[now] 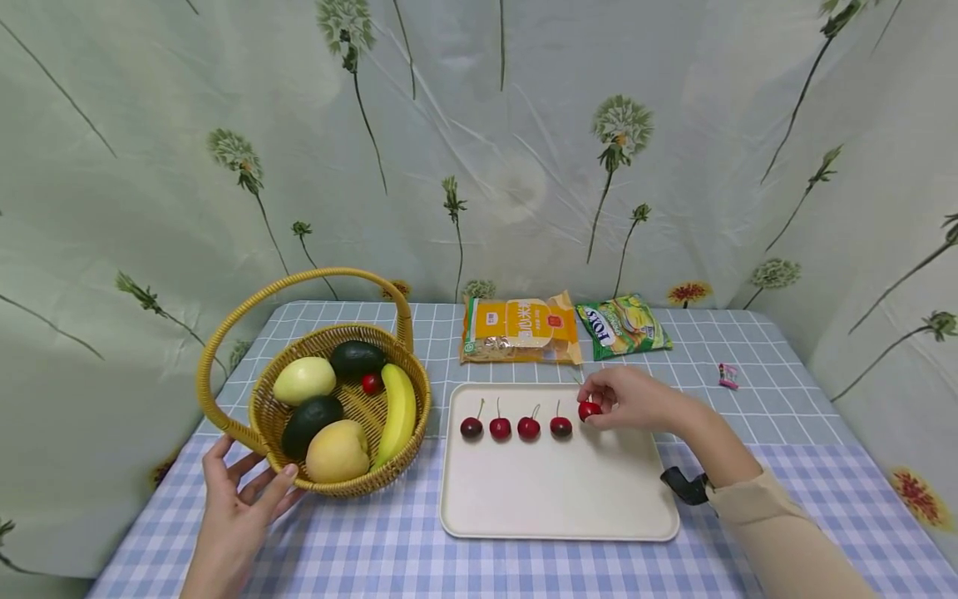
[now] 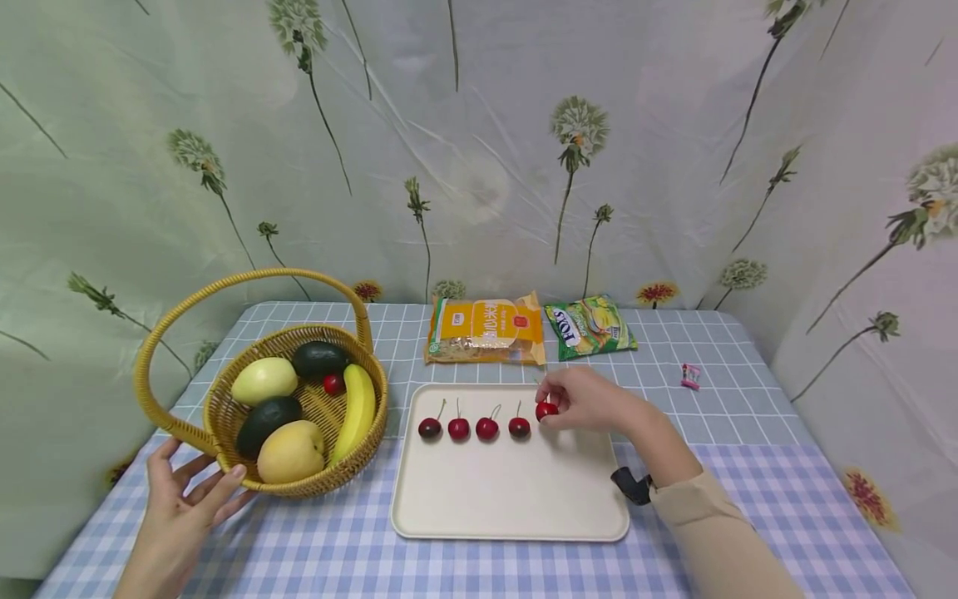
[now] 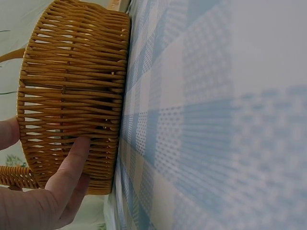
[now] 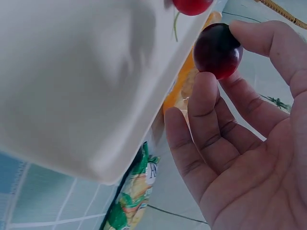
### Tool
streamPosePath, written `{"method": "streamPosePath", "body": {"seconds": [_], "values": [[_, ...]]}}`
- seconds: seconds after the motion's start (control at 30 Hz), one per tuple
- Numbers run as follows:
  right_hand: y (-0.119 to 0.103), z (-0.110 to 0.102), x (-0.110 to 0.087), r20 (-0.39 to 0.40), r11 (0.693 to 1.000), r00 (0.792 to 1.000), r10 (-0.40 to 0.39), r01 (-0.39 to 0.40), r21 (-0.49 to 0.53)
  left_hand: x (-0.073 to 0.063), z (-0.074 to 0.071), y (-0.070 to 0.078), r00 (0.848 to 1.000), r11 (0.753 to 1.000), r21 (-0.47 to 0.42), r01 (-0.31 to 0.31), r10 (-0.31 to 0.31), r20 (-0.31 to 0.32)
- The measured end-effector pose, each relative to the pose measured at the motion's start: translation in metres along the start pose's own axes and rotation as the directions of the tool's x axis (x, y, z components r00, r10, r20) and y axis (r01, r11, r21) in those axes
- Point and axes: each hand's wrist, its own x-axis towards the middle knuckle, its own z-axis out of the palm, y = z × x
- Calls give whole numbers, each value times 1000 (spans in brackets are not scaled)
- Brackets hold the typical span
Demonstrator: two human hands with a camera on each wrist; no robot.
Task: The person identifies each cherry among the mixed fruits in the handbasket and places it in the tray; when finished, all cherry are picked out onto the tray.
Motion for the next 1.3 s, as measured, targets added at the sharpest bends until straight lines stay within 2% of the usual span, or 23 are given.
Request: {"method": "streamPosePath", "body": {"seconds": [0.23, 0.6, 1.3], "values": [[8, 7, -4, 15, 999, 1000, 26, -27, 41, 2, -1, -1, 1000, 1000, 11, 11, -11, -5], [14, 17, -7, 38, 998, 999, 17, -19, 56, 1, -1, -2, 1000, 1000, 14, 7, -7, -1], [19, 18, -6, 33, 999, 998, 46, -47, 23, 2, -2, -4, 1000, 1000, 4, 5, -5, -14]]}}
